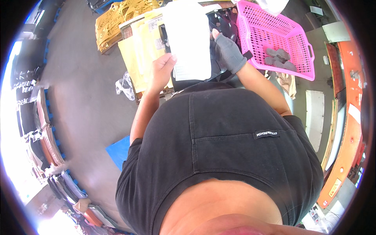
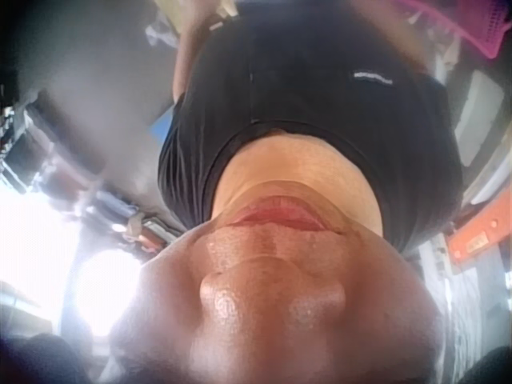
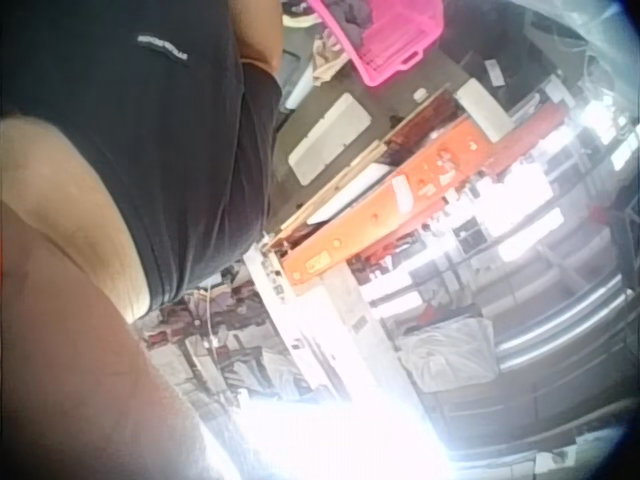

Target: The person carries a pink basket containing dark shoe insoles and a paper list through a workshop, then places the basket on a workbench. They remove the insoles one by one, inspect each, and place them on the bench. The person also handles a black plastic sheet and continues to sort the insoles.

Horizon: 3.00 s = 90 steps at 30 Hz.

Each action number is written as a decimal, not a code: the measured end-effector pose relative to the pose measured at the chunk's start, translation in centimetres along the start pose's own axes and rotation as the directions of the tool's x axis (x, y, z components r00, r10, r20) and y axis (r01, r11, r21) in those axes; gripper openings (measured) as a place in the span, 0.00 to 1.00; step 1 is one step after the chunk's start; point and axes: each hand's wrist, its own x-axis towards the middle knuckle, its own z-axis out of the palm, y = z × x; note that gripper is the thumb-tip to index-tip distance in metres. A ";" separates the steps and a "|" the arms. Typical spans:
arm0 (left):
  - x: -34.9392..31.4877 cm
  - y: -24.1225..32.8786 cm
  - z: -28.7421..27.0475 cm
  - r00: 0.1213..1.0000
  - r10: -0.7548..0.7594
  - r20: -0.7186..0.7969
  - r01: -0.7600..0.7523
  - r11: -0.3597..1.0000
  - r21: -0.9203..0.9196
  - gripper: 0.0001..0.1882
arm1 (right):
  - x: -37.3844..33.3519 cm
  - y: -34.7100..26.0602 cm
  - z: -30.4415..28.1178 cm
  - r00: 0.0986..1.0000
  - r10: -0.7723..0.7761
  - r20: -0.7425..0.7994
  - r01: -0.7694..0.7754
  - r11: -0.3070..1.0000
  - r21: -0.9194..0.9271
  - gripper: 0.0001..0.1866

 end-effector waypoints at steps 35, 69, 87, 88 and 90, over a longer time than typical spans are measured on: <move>-0.5 -1.3 -2.4 0.966 0.015 -0.259 -0.063 0.982 -0.180 0.10 | -0.8 -2.8 -3.3 0.937 -0.349 -0.001 0.343 0.921 -0.182 0.10; 0.5 -0.6 -1.4 0.981 0.123 -0.149 -0.139 0.985 -0.102 0.10 | 1.0 -2.6 -2.5 0.945 -0.308 0.105 0.322 0.932 -0.164 0.09; 0.7 -1.5 -1.1 0.987 0.125 -0.097 -0.136 0.983 -0.123 0.08 | 1.0 -2.1 -2.0 0.950 -0.290 0.113 0.306 0.937 -0.169 0.09; 0.6 -1.4 -1.0 0.986 0.134 -0.100 -0.146 0.981 -0.125 0.08 | 0.9 -2.0 -2.1 0.952 -0.289 0.101 0.304 0.935 -0.184 0.09; 0.5 -1.1 -0.8 0.987 0.121 -0.109 -0.133 0.984 -0.116 0.07 | 0.8 -1.9 -2.3 0.953 -0.288 0.095 0.301 0.933 -0.197 0.09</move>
